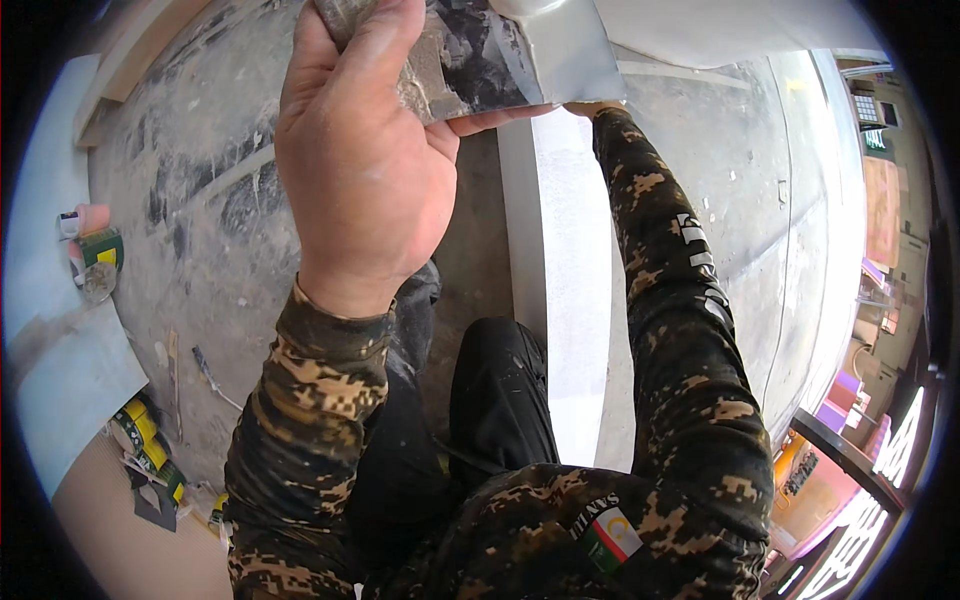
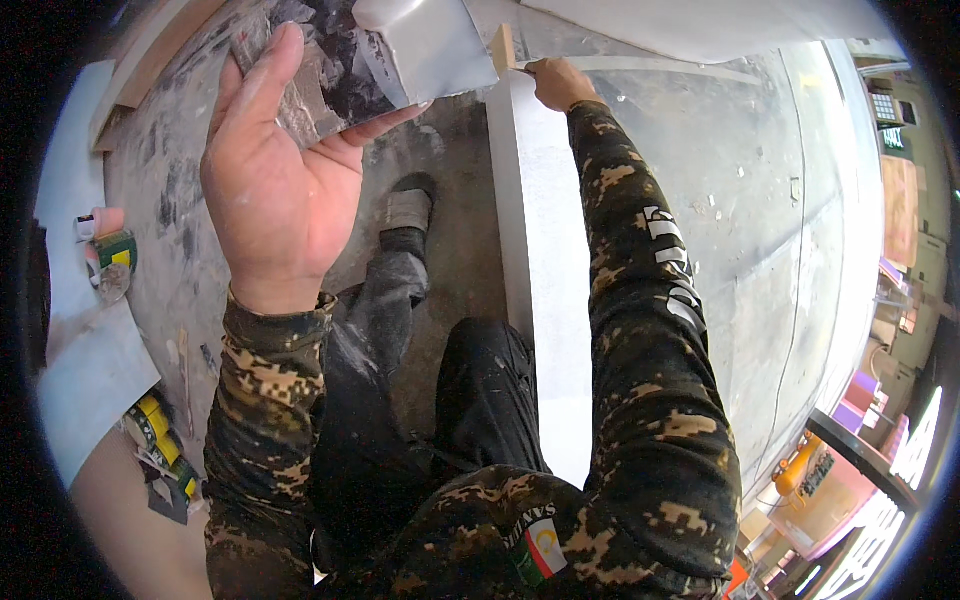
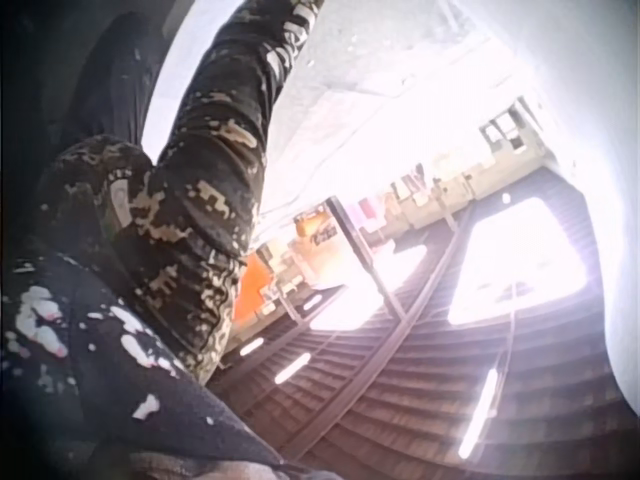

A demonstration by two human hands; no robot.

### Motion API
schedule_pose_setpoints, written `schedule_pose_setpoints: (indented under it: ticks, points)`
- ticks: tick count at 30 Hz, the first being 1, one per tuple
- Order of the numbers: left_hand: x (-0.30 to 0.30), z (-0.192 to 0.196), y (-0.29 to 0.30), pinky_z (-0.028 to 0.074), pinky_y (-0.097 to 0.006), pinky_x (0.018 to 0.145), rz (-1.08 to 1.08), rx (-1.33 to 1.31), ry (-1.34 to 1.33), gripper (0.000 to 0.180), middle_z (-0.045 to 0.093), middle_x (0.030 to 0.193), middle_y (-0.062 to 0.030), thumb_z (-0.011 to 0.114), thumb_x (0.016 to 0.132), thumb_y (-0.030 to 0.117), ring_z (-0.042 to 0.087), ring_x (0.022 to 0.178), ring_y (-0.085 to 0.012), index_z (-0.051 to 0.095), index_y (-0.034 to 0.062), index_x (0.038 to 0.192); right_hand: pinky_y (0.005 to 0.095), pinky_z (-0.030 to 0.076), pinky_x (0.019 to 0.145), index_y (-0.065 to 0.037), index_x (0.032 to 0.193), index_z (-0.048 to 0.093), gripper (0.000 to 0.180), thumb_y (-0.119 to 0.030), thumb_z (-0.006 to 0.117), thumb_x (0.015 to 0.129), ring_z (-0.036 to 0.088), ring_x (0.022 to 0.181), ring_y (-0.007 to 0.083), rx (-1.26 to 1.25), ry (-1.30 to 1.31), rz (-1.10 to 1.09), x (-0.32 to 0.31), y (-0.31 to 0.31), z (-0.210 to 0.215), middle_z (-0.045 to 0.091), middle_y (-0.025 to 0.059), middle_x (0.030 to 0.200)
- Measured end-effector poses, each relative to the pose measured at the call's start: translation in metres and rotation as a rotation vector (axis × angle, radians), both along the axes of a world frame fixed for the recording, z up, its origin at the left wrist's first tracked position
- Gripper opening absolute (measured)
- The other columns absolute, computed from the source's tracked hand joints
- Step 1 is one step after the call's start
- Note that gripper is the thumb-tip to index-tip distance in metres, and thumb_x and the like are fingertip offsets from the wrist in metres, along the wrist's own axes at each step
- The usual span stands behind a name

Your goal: Applying putty/filler to the edge of a white board and sanding it down with sandpaper.

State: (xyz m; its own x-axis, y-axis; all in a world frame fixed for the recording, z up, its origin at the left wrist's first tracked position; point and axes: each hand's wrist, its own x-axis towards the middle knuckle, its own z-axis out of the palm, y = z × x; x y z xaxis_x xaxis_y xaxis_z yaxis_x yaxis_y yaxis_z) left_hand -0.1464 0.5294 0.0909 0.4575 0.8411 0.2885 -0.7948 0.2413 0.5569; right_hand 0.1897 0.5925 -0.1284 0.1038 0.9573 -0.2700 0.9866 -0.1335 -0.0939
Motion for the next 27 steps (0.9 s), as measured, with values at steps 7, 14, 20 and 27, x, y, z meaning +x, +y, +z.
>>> schedule_pose_setpoints:
  ticks: [7, 14, 20, 27]
  points:
    - [-0.004, -0.001, 0.001, 0.058, -0.055, 0.089, -0.013, -0.019, -0.026, 0.037, 0.060, 0.128, -0.0068, 0.051, 0.101, 0.013, 0.063, 0.116, -0.0253, 0.045, 0.0133, 0.138, 0.0472, 0.055, 0.087, -0.017, 0.124, 0.068, 0.042, -0.006, 0.049, 0.089, 0.068, 0.101, 0.0368, -0.010, -0.048, 0.001, -0.008, 0.003, -0.003, 0.070, 0.0187, 0.112]
    - [-0.006, 0.000, 0.000, 0.058, -0.055, 0.089, -0.032, -0.036, -0.057, 0.037, 0.060, 0.128, -0.0073, 0.051, 0.101, 0.013, 0.063, 0.117, -0.0257, 0.045, 0.0127, 0.138, 0.0465, 0.056, 0.087, -0.020, 0.127, 0.067, 0.043, -0.008, 0.048, 0.091, 0.068, 0.102, 0.0359, -0.014, -0.050, -0.071, -0.008, 0.004, -0.004, 0.071, 0.0173, 0.112]
    - [-0.011, 0.001, -0.001, 0.058, -0.055, 0.090, -0.033, -0.063, -0.069, 0.037, 0.060, 0.128, -0.0078, 0.051, 0.101, 0.013, 0.062, 0.117, -0.0260, 0.045, 0.0122, 0.138, 0.0464, 0.056, 0.088, -0.020, 0.126, 0.067, 0.041, -0.009, 0.049, 0.091, 0.069, 0.102, 0.0352, 0.010, -0.056, -0.026, -0.019, 0.004, -0.005, 0.071, 0.0151, 0.111]
    - [-0.009, 0.001, 0.000, 0.058, -0.055, 0.090, -0.049, -0.078, -0.108, 0.037, 0.060, 0.128, -0.0084, 0.051, 0.101, 0.013, 0.062, 0.117, -0.0264, 0.045, 0.0116, 0.138, 0.0459, 0.054, 0.092, -0.018, 0.128, 0.066, 0.044, -0.007, 0.049, 0.089, 0.067, 0.105, 0.0348, 0.008, -0.061, 0.116, -0.013, 0.001, -0.016, 0.071, 0.0145, 0.113]
